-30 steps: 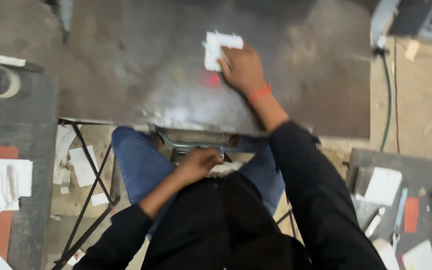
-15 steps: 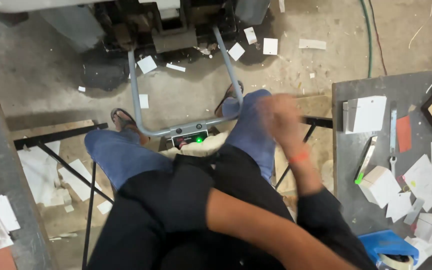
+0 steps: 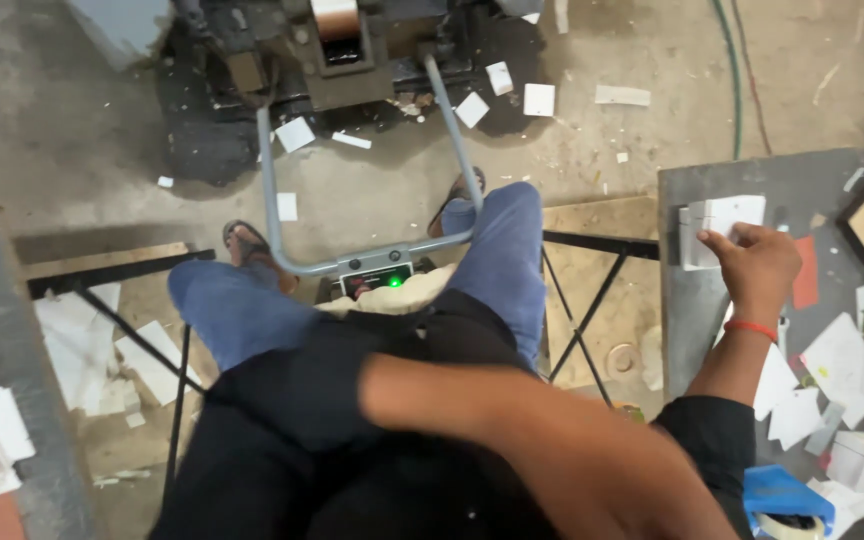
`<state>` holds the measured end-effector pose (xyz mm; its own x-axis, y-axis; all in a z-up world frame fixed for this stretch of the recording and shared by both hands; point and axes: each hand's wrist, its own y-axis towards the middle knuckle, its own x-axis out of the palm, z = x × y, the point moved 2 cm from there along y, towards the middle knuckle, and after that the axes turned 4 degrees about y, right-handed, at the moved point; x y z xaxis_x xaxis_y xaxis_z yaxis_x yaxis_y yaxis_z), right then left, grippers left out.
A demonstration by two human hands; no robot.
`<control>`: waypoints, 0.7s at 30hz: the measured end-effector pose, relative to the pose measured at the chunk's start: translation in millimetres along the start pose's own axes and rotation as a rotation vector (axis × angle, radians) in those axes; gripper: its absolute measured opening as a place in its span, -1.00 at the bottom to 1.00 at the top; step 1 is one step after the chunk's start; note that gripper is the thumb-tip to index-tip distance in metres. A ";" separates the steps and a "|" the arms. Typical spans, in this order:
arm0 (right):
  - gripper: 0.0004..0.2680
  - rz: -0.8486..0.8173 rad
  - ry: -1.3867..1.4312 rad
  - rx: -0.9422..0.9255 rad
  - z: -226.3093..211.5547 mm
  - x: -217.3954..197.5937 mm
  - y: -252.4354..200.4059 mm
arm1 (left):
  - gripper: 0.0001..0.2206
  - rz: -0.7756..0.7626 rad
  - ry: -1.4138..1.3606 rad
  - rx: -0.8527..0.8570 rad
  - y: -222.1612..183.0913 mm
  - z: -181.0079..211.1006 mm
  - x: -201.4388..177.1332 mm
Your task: Placing small paper cards into an industrial press to punch holes or markings and removing them.
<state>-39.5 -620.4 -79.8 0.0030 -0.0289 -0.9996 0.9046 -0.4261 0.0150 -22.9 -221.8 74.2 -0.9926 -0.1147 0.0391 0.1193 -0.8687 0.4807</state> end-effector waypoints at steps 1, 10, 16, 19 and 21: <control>-0.61 -0.036 0.149 0.061 5.9 -3.6 1.0 | -0.75 -0.027 0.016 0.019 -11.8 -7.4 -9.2; -0.87 0.384 -0.089 -0.077 23.4 82.5 -6.5 | -0.71 0.895 0.630 -0.968 -286.8 -177.8 -27.7; -0.85 0.422 -0.152 -0.049 18.9 97.5 -8.8 | -0.79 1.365 0.549 -0.959 -319.9 -190.5 -11.7; -0.84 0.380 -0.179 -0.029 16.1 74.3 -7.5 | -0.84 1.433 0.513 -0.790 -301.0 -174.2 -21.6; -0.85 0.346 -0.151 -0.035 28.8 51.6 -9.2 | -0.84 1.407 0.511 -0.790 -288.3 -161.5 -29.9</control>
<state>-59.9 -644.0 -130.8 0.2506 -0.3000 -0.9204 0.8751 -0.3364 0.3479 -24.2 -45.8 -207.1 -0.0269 -0.9476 -0.3183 0.9774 0.0418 -0.2072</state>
